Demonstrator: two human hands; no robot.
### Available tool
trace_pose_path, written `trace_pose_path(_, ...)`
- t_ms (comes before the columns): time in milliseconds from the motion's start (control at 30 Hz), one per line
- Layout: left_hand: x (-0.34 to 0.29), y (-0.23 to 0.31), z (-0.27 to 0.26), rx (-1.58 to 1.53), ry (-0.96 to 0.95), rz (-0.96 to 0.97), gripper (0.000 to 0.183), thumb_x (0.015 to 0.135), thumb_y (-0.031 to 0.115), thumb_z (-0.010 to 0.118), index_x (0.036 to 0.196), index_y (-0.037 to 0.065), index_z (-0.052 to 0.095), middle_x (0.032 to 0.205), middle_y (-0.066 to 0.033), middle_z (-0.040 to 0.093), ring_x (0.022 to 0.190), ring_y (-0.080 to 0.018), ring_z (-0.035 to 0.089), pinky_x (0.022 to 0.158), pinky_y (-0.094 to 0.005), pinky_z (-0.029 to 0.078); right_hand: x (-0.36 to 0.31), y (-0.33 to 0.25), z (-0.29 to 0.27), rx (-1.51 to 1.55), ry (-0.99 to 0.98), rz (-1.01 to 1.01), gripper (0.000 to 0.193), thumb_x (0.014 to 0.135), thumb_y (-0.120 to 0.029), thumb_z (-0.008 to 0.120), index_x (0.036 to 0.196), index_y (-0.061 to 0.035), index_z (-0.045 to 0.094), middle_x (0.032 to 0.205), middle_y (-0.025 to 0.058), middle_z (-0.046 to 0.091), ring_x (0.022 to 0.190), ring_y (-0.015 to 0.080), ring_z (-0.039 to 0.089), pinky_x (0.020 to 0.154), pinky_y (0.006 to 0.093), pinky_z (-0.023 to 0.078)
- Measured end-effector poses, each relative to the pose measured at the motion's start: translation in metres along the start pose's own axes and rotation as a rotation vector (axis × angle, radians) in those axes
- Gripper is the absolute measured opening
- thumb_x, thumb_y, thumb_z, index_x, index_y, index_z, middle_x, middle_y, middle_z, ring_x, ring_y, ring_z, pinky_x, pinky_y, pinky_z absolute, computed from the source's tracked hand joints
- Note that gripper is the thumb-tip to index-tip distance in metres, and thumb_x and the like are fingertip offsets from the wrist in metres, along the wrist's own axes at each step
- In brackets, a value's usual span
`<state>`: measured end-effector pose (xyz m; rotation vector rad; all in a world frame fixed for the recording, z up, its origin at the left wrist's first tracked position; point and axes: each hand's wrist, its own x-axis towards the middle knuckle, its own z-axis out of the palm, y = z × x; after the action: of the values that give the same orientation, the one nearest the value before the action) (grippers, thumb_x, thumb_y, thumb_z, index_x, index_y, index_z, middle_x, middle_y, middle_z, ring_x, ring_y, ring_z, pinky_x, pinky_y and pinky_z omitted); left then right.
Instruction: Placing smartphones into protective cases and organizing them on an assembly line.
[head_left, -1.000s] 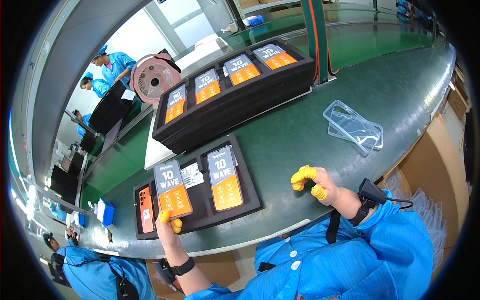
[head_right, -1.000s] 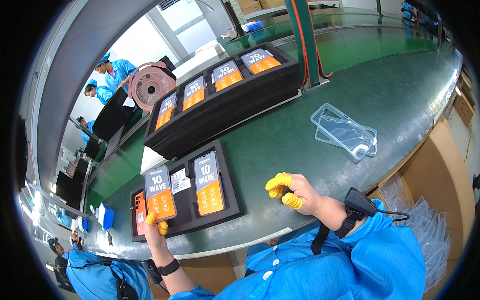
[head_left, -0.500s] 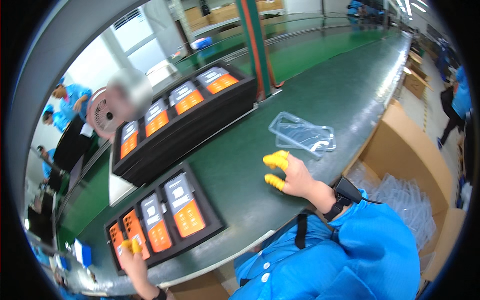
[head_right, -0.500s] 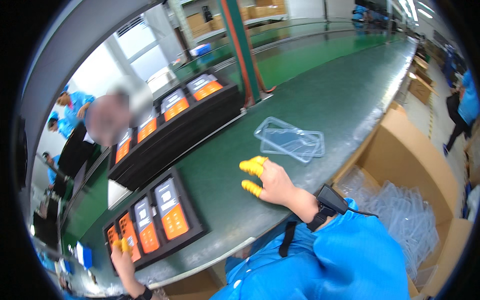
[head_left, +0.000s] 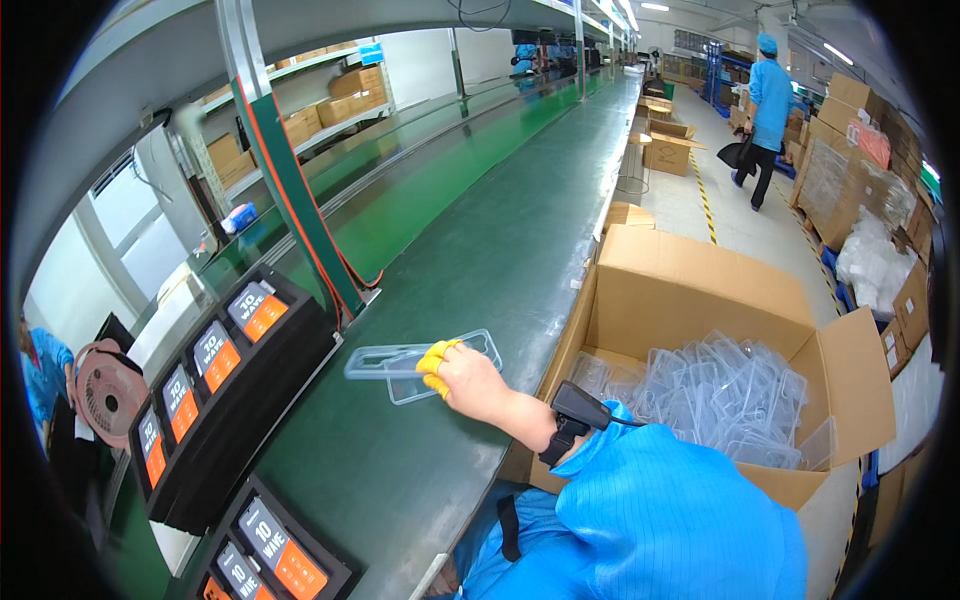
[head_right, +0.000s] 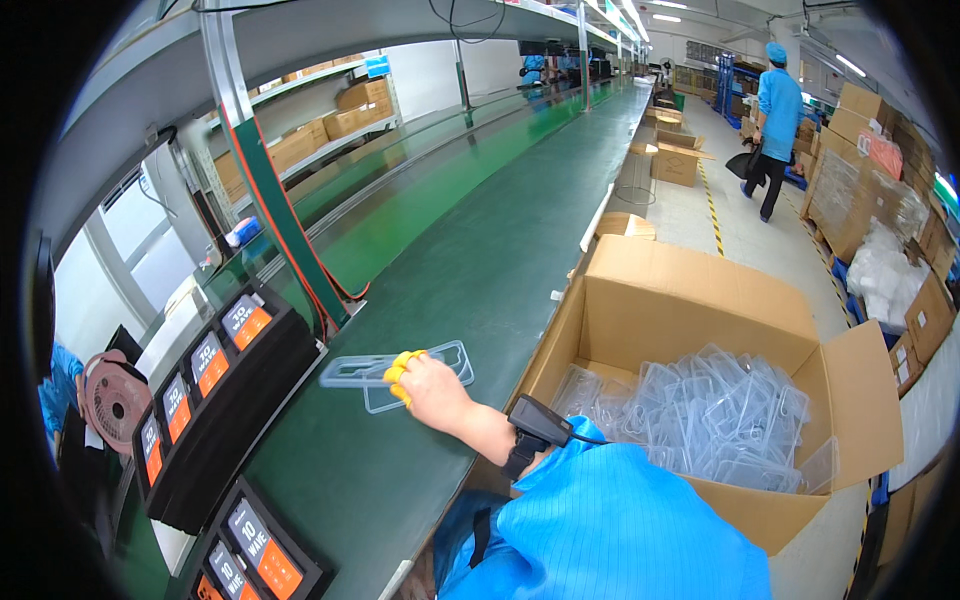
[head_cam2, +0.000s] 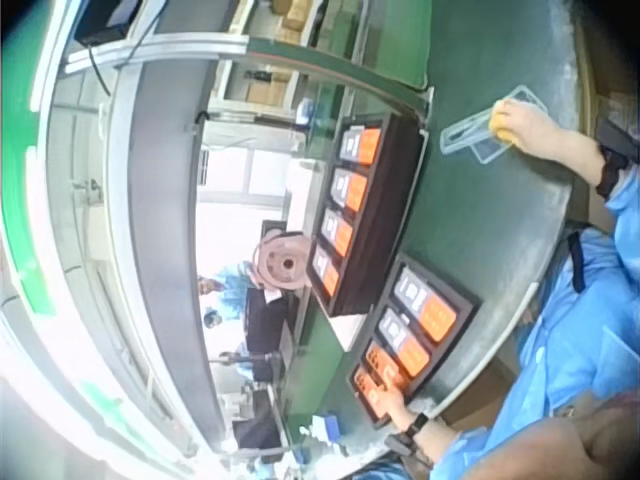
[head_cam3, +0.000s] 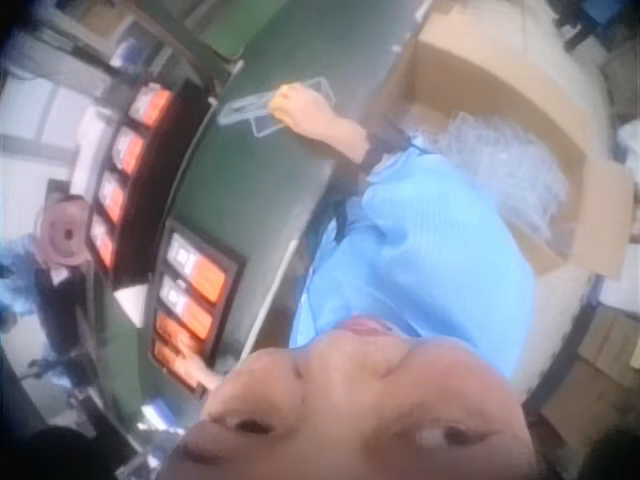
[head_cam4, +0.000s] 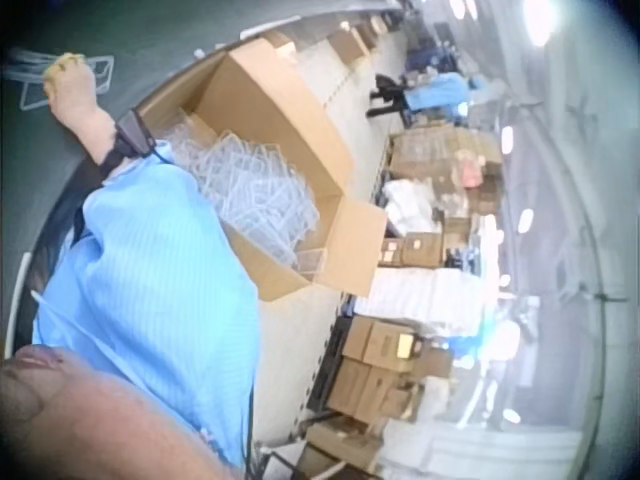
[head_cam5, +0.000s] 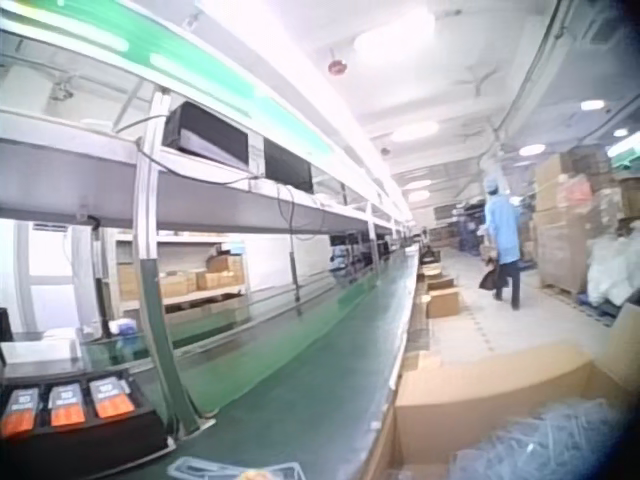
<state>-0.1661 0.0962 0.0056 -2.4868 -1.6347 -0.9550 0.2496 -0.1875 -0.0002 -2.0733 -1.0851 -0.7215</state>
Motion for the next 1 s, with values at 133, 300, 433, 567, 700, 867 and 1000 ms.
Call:
trace_pose_path(133, 0.005, 0.027, 0.013, -0.181, -0.079, 0.010, 0.021, 0.085, 0.018, 0.059, 0.096, 0.000, 0.059, 0.093, -0.0172, 0.061, 0.085, -0.0300, 0.059, 0.070, -0.0405, 0.046, -0.005, -0.025, -0.018, 0.395, -0.277, -0.281, 0.020, 0.074, -0.016, 0.066, 0.091, -0.0090, 0.060, 0.091, 0.0081, 0.057, 0.087, 0.0293, 0.055, 0.076, 0.0380, 0.047)
trace_pose_path(300, 0.005, 0.043, 0.016, -0.506, -0.140, -0.083, 0.019, 0.085, 0.016, 0.059, 0.097, 0.002, 0.059, 0.094, -0.0147, 0.061, 0.085, -0.0282, 0.058, 0.069, -0.0405, 0.047, -0.018, -0.044, -0.013, 0.583, -0.942, -0.236, 0.034, 0.074, -0.023, 0.069, 0.101, -0.0048, 0.058, 0.098, 0.0092, 0.055, 0.089, 0.0277, 0.055, 0.078, 0.0361, 0.045)
trace_pose_path(433, 0.007, 0.054, 0.015, -1.026, -0.164, -0.309, 0.017, 0.084, 0.015, 0.059, 0.098, 0.003, 0.060, 0.095, -0.0128, 0.061, 0.086, -0.0267, 0.058, 0.068, -0.0406, 0.047, -0.009, -0.064, -0.020, 0.800, -0.772, -0.058, 0.048, 0.078, -0.029, 0.068, 0.115, -0.0023, 0.051, 0.103, 0.0125, 0.053, 0.093, 0.0248, 0.055, 0.081, 0.0342, 0.045)
trace_pose_path(567, -0.003, 0.068, 0.035, -1.600, -0.316, -0.558, 0.016, 0.084, 0.013, 0.060, 0.098, 0.005, 0.060, 0.096, -0.0108, 0.062, 0.086, -0.0252, 0.058, 0.068, -0.0406, 0.048, -0.017, -0.110, 0.016, 1.122, -0.791, 0.146, 0.059, 0.087, -0.035, 0.058, 0.130, -0.0011, 0.036, 0.117, 0.0144, 0.049, 0.109, 0.0217, 0.049, 0.089, 0.0332, 0.042)
trace_pose_path(700, -0.046, 0.097, 0.112, -0.702, -0.338, 0.548, 0.027, 0.084, 0.017, 0.060, 0.108, 0.004, 0.057, 0.107, -0.0128, 0.059, 0.095, -0.0272, 0.057, 0.081, -0.0397, 0.048, -0.020, -0.155, 0.051, 1.288, -0.619, 0.403, 0.045, 0.092, -0.030, 0.052, 0.122, 0.0022, 0.043, 0.114, 0.0103, 0.054, 0.106, 0.0155, 0.049, 0.090, 0.0296, 0.041)
trace_pose_path(867, -0.064, 0.170, 0.032, -0.697, -0.474, 0.451, 0.080, 0.069, 0.027, 0.072, 0.130, -0.004, 0.030, 0.130, -0.0245, 0.035, 0.118, -0.0399, 0.035, 0.100, -0.0446, 0.028, -0.007, -0.129, 0.026, 1.088, -0.363, 0.168, 0.030, 0.083, -0.025, 0.063, 0.099, -0.0013, 0.057, 0.087, 0.0128, 0.060, 0.079, 0.0243, 0.059, 0.071, 0.0330, 0.047)
trace_pose_path(1000, -0.061, 0.193, 0.019, -0.465, -0.615, 0.565, 0.101, 0.053, 0.032, 0.083, 0.130, -0.004, 0.029, 0.133, -0.0241, 0.033, 0.124, -0.0394, 0.032, 0.103, -0.0450, 0.027, 0.012, -0.088, -0.019, 0.655, -0.346, -0.383, 0.025, 0.070, -0.019, 0.070, 0.091, -0.0071, 0.061, 0.085, 0.0104, 0.059, 0.078, 0.0297, 0.059, 0.065, 0.0360, 0.049)
